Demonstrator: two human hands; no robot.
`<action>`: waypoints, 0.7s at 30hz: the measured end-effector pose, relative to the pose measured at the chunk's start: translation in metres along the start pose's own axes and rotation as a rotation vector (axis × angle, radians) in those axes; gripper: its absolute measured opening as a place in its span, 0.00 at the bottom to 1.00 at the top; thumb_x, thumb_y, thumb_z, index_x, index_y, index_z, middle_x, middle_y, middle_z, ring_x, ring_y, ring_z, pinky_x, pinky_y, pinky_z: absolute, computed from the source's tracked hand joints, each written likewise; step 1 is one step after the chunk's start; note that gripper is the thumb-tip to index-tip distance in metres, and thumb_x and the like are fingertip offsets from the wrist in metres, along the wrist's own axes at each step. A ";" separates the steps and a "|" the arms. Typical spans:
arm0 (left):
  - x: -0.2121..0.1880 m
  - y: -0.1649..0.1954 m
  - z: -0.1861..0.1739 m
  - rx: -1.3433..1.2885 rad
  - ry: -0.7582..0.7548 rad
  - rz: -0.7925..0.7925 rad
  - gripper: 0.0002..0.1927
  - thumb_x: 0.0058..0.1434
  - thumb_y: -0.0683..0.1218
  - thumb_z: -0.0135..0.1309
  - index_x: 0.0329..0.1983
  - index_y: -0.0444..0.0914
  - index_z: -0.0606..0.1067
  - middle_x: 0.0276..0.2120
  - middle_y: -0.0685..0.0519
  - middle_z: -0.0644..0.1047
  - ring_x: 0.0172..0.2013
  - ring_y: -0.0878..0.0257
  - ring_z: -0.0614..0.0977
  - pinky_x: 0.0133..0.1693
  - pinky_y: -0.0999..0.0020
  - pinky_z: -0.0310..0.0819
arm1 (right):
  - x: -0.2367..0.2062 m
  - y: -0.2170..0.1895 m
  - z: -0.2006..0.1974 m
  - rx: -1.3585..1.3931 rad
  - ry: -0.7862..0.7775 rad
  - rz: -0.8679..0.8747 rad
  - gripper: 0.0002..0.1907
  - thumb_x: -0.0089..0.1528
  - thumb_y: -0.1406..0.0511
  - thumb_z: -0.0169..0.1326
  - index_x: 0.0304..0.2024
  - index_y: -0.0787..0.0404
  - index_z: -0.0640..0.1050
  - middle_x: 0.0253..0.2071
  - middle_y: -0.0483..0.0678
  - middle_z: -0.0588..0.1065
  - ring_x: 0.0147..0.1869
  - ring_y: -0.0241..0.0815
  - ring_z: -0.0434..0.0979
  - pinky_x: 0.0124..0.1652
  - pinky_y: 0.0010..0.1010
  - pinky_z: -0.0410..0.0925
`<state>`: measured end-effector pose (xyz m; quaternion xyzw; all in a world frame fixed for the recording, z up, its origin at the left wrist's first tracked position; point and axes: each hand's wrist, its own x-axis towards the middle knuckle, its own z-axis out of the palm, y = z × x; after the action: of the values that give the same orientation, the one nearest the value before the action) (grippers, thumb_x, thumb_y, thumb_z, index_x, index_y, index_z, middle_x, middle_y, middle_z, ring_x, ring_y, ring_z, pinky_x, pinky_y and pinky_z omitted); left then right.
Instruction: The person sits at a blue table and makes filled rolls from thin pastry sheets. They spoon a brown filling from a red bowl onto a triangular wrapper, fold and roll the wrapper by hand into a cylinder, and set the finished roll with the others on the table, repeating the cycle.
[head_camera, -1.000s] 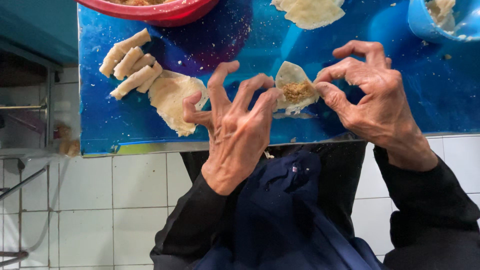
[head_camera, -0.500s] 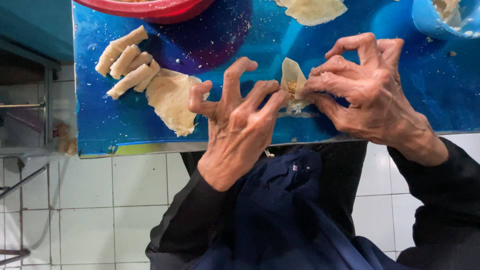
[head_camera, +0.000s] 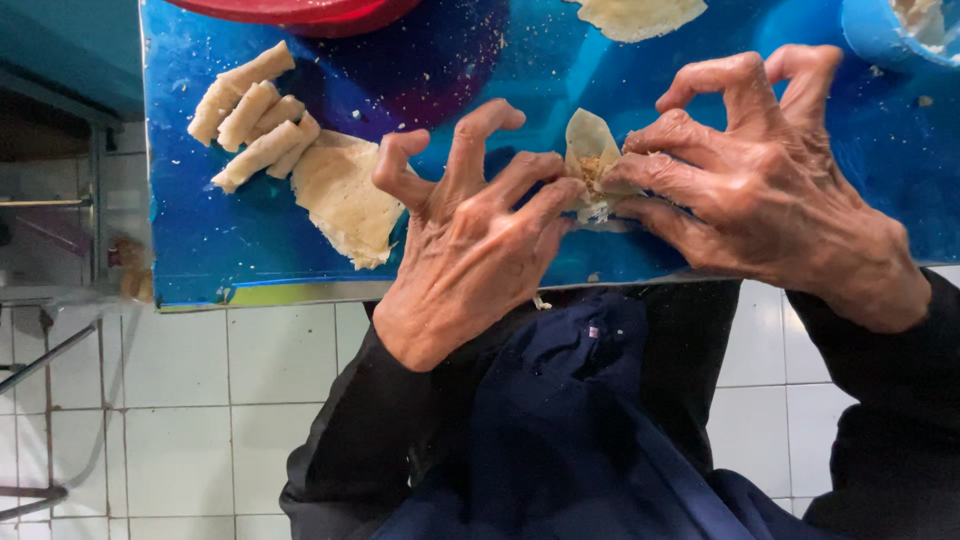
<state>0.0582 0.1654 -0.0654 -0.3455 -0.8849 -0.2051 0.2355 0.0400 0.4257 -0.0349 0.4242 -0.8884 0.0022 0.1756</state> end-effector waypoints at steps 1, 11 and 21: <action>0.001 -0.002 0.000 0.003 0.005 0.007 0.06 0.65 0.46 0.63 0.45 0.47 0.81 0.48 0.65 0.79 0.69 0.60 0.64 0.62 0.43 0.42 | 0.000 -0.001 0.000 -0.043 0.011 -0.011 0.17 0.58 0.52 0.69 0.46 0.51 0.87 0.44 0.38 0.81 0.62 0.44 0.66 0.55 0.51 0.50; 0.007 -0.002 0.002 0.064 0.018 0.041 0.08 0.65 0.48 0.66 0.46 0.47 0.80 0.47 0.64 0.78 0.65 0.62 0.65 0.59 0.46 0.42 | 0.005 -0.003 0.006 -0.113 -0.011 -0.041 0.18 0.60 0.50 0.66 0.43 0.54 0.87 0.42 0.42 0.82 0.60 0.46 0.67 0.54 0.52 0.51; 0.006 -0.010 0.005 -0.059 -0.025 0.039 0.12 0.67 0.50 0.66 0.52 0.48 0.79 0.50 0.64 0.77 0.68 0.58 0.64 0.62 0.43 0.44 | 0.011 0.002 0.007 -0.191 -0.014 -0.091 0.13 0.63 0.54 0.64 0.44 0.54 0.86 0.41 0.43 0.82 0.59 0.43 0.70 0.54 0.49 0.51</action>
<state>0.0457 0.1641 -0.0682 -0.3721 -0.8745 -0.2222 0.2179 0.0296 0.4174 -0.0381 0.4454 -0.8656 -0.0936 0.2089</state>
